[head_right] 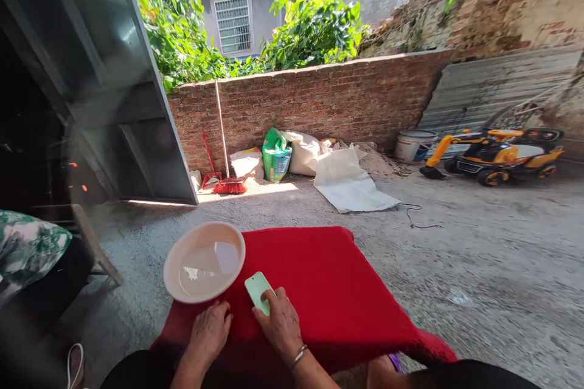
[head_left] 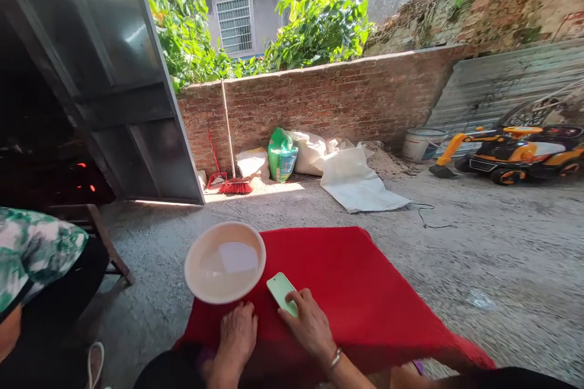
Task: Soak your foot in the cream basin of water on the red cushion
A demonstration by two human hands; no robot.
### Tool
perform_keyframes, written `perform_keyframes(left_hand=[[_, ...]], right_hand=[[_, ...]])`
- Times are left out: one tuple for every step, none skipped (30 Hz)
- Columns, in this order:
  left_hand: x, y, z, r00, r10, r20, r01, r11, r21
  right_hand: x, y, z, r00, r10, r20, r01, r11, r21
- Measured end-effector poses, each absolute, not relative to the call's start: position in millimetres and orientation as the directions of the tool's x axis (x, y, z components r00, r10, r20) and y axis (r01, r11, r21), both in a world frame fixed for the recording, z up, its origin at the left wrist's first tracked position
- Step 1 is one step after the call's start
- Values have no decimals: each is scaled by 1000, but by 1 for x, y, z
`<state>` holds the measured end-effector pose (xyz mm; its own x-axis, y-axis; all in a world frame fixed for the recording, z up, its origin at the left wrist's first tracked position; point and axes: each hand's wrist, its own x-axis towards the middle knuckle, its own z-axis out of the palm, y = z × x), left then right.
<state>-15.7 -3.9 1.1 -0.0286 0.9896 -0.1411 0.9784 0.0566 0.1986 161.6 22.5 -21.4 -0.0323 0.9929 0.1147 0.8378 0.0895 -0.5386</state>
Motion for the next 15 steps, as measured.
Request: perform_keyframes(left_hand=[[-16,-3,3,-25,990,-140,975,55,214],[-16,-2,5,-26,990,-142,973,57,225],[-17,-1,7,-27,989,-143,970,60,234],[-17,-1,9,-29,989,-147,968,64,242],[-17,0,11,-33,988,-150,965,70,251],[-17,0,12,-37,987,-156,963,77,259],[-17,0,13,-40,986,-160,960,82,267],[-17,0,14,-42,986,-161,958,86,273],[-17,-1,14,-45,987,-155,957,87,275],[-17,-2,14,-47,987,-151,958,88,273],[-17,-3,14,-46,987,-152,959,86,269],[-17,-4,15,-40,987,-156,960,82,267],[-16,-5,15,-30,985,-168,960,75,269],[-16,-6,16,-16,982,-187,960,68,272],[-16,-6,17,0,978,-209,959,59,277]], right_hand=[[153,23,-20,-52,993,109,850,102,-517],[146,23,-18,-73,992,103,862,115,-494],[141,23,-16,-95,991,95,874,129,-468],[139,24,-14,-118,989,86,887,144,-438],[139,24,-12,-134,988,78,902,155,-404],[142,25,-9,-144,987,69,916,159,-368],[147,26,-6,-142,988,60,930,154,-333],[154,27,-3,-127,990,54,943,138,-302],[162,28,1,-102,994,47,954,111,-279],[171,30,4,-66,997,38,962,74,-264],[181,31,8,-29,999,28,966,35,-257],[189,32,12,6,1000,18,967,-2,-254],[194,32,15,36,999,11,967,-32,-253],[198,31,18,52,999,7,966,-49,-255],[197,30,19,55,998,9,965,-50,-258]])
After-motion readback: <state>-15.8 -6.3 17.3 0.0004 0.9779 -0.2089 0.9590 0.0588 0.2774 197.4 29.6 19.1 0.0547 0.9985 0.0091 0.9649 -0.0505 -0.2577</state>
